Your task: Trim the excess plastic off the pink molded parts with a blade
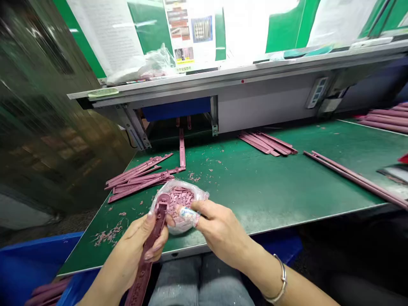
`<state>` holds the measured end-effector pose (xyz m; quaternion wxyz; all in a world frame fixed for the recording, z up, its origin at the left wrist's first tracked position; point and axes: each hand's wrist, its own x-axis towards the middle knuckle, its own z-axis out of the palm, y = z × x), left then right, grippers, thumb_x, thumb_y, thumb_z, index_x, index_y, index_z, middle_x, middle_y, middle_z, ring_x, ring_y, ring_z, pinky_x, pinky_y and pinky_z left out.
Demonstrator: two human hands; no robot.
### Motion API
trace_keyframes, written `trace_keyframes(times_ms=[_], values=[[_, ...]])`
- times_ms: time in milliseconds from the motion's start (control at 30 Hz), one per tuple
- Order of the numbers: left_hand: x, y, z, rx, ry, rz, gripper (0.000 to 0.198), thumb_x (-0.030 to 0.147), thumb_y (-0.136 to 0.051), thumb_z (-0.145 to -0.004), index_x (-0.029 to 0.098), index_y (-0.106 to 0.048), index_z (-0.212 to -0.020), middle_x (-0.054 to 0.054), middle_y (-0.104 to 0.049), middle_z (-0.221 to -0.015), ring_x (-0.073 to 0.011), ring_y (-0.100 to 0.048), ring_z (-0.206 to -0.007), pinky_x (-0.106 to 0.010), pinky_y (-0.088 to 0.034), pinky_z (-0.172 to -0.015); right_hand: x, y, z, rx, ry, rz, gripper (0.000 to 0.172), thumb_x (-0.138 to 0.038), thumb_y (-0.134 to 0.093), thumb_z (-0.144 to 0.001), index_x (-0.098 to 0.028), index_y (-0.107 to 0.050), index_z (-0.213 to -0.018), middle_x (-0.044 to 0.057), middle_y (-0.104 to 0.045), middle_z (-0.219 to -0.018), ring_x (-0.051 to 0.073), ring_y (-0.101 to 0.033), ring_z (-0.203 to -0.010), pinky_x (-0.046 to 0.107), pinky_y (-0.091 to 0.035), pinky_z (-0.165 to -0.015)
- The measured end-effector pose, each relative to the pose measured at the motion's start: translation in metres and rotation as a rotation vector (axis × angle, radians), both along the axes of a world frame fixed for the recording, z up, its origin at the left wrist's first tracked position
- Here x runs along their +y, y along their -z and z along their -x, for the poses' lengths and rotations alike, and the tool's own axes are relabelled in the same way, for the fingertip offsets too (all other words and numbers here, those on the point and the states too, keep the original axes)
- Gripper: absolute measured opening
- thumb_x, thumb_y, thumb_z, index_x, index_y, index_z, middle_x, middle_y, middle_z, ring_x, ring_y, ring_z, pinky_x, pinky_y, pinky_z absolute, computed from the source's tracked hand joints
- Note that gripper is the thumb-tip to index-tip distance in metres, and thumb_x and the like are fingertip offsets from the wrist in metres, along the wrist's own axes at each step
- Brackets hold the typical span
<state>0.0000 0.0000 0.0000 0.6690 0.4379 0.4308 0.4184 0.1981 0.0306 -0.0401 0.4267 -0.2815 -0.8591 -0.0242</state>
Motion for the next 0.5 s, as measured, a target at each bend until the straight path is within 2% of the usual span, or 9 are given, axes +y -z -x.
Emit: trace_keyframes(times_ms=[100,167,267,333,433,500], values=[[0.0,-0.005,-0.005,0.023,-0.061,0.014,0.045,0.06,-0.056,-0.082,0.015,-0.054,-0.077,0.006,-0.04,-0.048,-0.0041,-0.022,-0.04,-0.02,-0.016,-0.041,-0.002,0.001,0.001,-0.038,0.057,0.035,0.043,-0.004,-0.033,-0.093,-0.022,-0.058,-0.122,0.007,-0.059,-0.106,0.013,-0.057,-0.083,0.022,-0.048,-0.069],[0.001,-0.005,-0.008,0.018,-0.091,0.024,0.047,0.062,-0.056,-0.081,0.016,-0.053,-0.075,0.006,-0.04,-0.048,-0.0037,-0.021,-0.039,-0.019,-0.015,-0.041,-0.004,0.005,0.005,-0.036,0.148,0.029,0.045,-0.003,-0.034,-0.091,-0.024,-0.059,-0.122,0.008,-0.055,-0.108,0.015,-0.055,-0.083,0.024,-0.048,-0.069],[0.002,-0.001,-0.013,-0.027,-0.109,0.034,0.049,0.064,-0.057,-0.079,0.016,-0.052,-0.075,0.006,-0.04,-0.049,-0.0033,-0.022,-0.039,-0.019,-0.015,-0.04,-0.007,0.017,0.013,0.013,0.315,0.004,0.054,0.001,-0.035,-0.087,-0.029,-0.057,-0.126,0.009,-0.049,-0.109,0.017,-0.053,-0.085,0.029,-0.048,-0.07],[0.001,0.003,-0.016,-0.065,-0.118,0.038,0.049,0.064,-0.058,-0.078,0.015,-0.053,-0.077,0.006,-0.042,-0.05,-0.0033,-0.024,-0.04,-0.018,-0.017,-0.041,-0.007,0.026,0.016,0.081,0.363,0.033,0.062,0.003,-0.034,-0.084,-0.031,-0.05,-0.134,0.009,-0.047,-0.109,0.019,-0.052,-0.089,0.032,-0.048,-0.073],[0.001,0.009,-0.019,-0.122,-0.161,0.035,0.047,0.061,-0.06,-0.078,0.014,-0.056,-0.079,0.005,-0.043,-0.051,-0.0032,-0.028,-0.041,-0.017,-0.022,-0.042,-0.006,0.033,0.016,0.302,0.351,0.205,0.067,0.001,-0.034,-0.084,-0.026,-0.036,-0.145,0.012,-0.047,-0.114,0.021,-0.052,-0.099,0.035,-0.048,-0.081],[0.003,0.01,-0.02,-0.192,-0.212,0.023,0.046,0.059,-0.061,-0.079,0.014,-0.058,-0.081,0.005,-0.043,-0.053,-0.0033,-0.031,-0.042,-0.016,-0.025,-0.042,-0.008,0.032,0.016,0.479,0.223,0.436,0.055,-0.008,-0.039,-0.089,-0.023,-0.04,-0.142,0.011,-0.052,-0.113,0.021,-0.054,-0.1,0.034,-0.047,-0.087]])
